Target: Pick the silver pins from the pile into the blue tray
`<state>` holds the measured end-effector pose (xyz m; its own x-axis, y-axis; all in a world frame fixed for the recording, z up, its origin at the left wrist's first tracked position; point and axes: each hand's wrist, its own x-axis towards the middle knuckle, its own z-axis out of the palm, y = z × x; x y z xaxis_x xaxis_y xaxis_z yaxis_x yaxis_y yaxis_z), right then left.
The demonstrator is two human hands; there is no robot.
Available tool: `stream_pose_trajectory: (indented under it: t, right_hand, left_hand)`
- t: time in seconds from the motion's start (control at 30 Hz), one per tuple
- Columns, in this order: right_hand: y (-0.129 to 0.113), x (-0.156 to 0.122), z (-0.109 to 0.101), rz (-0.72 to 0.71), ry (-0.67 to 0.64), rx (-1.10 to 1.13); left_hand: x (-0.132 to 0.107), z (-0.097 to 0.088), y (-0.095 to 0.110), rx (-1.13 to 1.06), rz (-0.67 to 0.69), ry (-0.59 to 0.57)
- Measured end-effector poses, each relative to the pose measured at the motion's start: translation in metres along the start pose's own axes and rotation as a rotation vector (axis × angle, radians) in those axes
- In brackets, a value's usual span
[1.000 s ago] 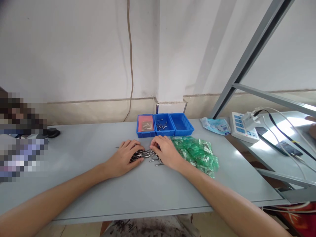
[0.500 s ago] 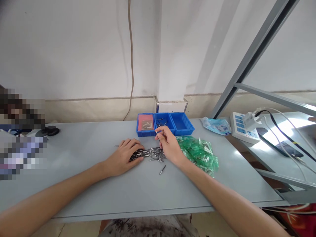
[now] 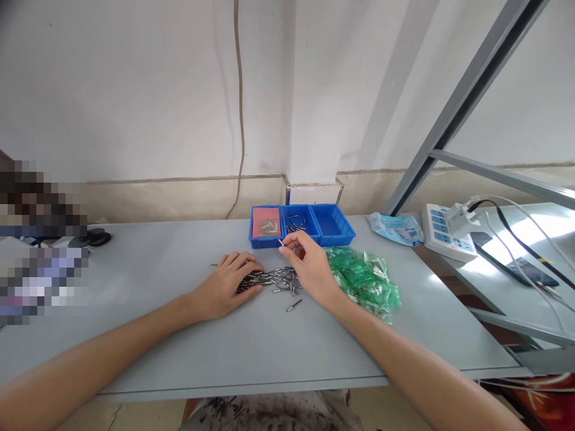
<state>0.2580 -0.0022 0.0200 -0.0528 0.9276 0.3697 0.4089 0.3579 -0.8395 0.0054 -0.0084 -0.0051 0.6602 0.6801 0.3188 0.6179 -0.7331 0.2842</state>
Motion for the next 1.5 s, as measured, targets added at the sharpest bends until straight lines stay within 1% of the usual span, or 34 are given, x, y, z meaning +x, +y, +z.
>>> stream_pose_trajectory:
  t: [0.17,0.27,0.37,0.47,0.53,0.67,0.77,0.93,1.07,1.17,1.3,1.37,1.43,1.5]
  right_hand:
    - [-0.004,-0.004,0.001,-0.062,-0.017,-0.062]
    - [-0.001,-0.003,0.000,-0.055,-0.020,-0.016]
    - [0.002,0.000,0.000,0.042,-0.047,0.125]
    - [0.003,0.002,0.001,0.189,-0.087,0.335]
    - [0.002,0.003,0.001,0.254,-0.093,0.463]
    - [0.002,0.005,0.001,0.288,-0.080,0.620]
    - [0.004,0.007,-0.001,0.278,-0.059,0.637]
    - [0.006,0.006,-0.001,0.233,-0.062,0.545]
    - [0.007,0.004,0.002,0.187,-0.046,0.343]
    - [0.009,0.004,0.002,0.101,0.004,0.174]
    - [0.012,0.005,-0.002,-0.023,0.034,-0.085]
    - [0.013,0.005,-0.004,-0.093,0.051,-0.179]
    - [0.016,0.006,-0.004,-0.132,0.058,-0.208]
    - [0.020,0.007,-0.002,-0.123,0.047,-0.215]
  left_hand:
    - [0.000,0.000,0.000,0.001,0.008,0.004]
    - [0.000,0.001,-0.001,0.005,0.008,0.000]
    - [0.000,0.002,-0.001,0.007,0.006,0.001]
    - [0.000,0.002,-0.001,0.008,0.007,0.006]
    - [0.000,0.002,-0.001,0.009,0.007,0.007]
    - [0.000,0.000,0.000,0.006,0.004,-0.003]
    - [0.000,-0.001,0.001,0.001,0.003,-0.004]
    - [0.000,0.000,0.000,0.005,0.005,-0.004]
    - [-0.001,-0.001,0.000,0.008,0.006,-0.006]
    - [-0.001,-0.001,0.000,0.010,0.005,-0.006]
    - [-0.001,0.000,-0.001,0.007,0.004,-0.007]
    - [-0.001,0.000,0.000,0.006,0.002,-0.005]
    - [-0.001,0.000,0.000,0.005,0.003,0.001]
    - [-0.001,0.001,0.000,0.003,0.008,0.004]
